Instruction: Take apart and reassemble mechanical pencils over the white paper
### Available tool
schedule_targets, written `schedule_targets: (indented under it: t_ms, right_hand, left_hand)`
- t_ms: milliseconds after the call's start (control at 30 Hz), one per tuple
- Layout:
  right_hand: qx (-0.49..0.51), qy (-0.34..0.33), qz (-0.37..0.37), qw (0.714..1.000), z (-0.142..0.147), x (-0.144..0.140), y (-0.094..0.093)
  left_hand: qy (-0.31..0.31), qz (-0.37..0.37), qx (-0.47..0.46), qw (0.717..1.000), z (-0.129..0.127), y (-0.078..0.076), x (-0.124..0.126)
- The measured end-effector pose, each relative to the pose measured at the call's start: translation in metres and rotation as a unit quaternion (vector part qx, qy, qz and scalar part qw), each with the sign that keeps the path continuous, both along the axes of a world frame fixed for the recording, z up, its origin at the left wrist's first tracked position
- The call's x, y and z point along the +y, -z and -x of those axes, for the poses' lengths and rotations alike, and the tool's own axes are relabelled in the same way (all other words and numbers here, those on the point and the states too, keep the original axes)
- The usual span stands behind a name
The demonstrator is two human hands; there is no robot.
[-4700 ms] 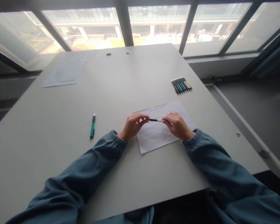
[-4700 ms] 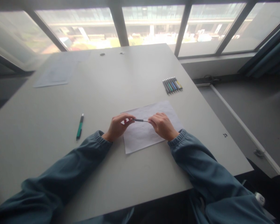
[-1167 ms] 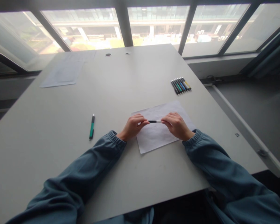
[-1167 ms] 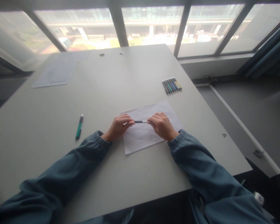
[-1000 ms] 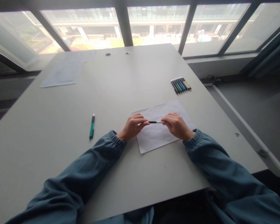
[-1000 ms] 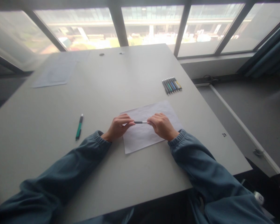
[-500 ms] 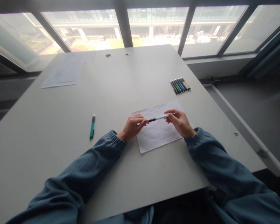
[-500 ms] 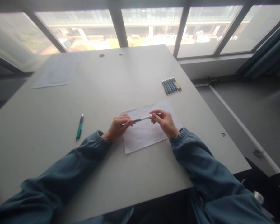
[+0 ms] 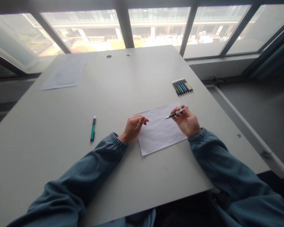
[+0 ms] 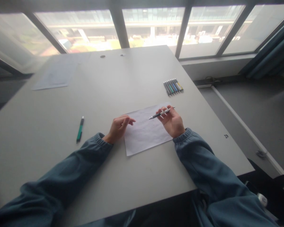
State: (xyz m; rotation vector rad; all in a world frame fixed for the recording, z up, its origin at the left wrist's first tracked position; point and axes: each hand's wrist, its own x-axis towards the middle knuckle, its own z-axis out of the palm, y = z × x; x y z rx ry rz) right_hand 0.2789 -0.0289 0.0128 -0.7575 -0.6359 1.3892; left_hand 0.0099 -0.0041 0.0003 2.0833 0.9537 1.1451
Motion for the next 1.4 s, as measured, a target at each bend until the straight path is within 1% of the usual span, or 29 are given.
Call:
schedule_targets:
  t_ms: [100,267,367,467,667,767,867,933,1000,1100,1167,1267,1400]
  right_hand:
    - [-0.027,0.010,-0.018,0.999,-0.001,0.001,0.001]
    - [-0.101,-0.010,-0.072,0.992,-0.001,0.001,-0.003]
    - [-0.111,-0.012,-0.079,0.991,-0.002,-0.001,-0.007]
    - [-0.083,-0.018,-0.067,0.994,-0.003,-0.002,-0.008]
    - [0.042,-0.028,-0.020,0.999,-0.004,-0.003,-0.012]
    - [0.063,-0.025,-0.013,0.998,-0.004,-0.004,-0.014]
    - [0.072,-0.004,0.010,0.997,-0.005,-0.005,-0.015]
    - [0.080,0.007,0.039,0.996,-0.006,-0.005,-0.016]
    - [0.100,0.007,0.066,0.993,-0.006,-0.006,-0.016]
    - [0.160,0.002,0.086,0.983,-0.005,-0.004,-0.017]
    - [0.190,0.009,0.096,0.977,-0.003,-0.003,-0.017]
    - [0.187,0.019,0.106,0.976,-0.002,-0.003,-0.018]
    - [0.159,-0.008,0.113,0.981,-0.005,-0.005,-0.016]
  left_hand:
    - [-0.004,-0.001,0.001,1.000,0.000,0.000,0.000]
    - [0.001,0.000,0.000,1.000,-0.001,0.000,0.000]
    - [0.000,-0.001,0.002,1.000,-0.001,0.000,0.000]
    - [0.001,-0.001,0.004,1.000,0.000,0.000,0.000]
    - [0.006,-0.001,0.004,1.000,0.000,0.000,0.001]
    - [0.007,0.000,0.008,1.000,0.000,0.001,0.001]
    - [0.008,-0.001,0.023,1.000,0.001,0.002,0.002]
    - [0.004,-0.004,0.048,0.999,0.001,0.003,0.003]
    - [-0.012,-0.013,0.093,0.996,0.001,0.003,0.003]
    - [-0.045,-0.032,0.163,0.985,0.001,0.002,0.002]
    - [-0.054,-0.045,0.188,0.980,0.001,0.001,0.001]
    - [-0.048,-0.059,0.214,0.974,0.001,0.001,0.000]
    - [-0.037,-0.063,0.243,0.967,0.001,0.001,0.000]
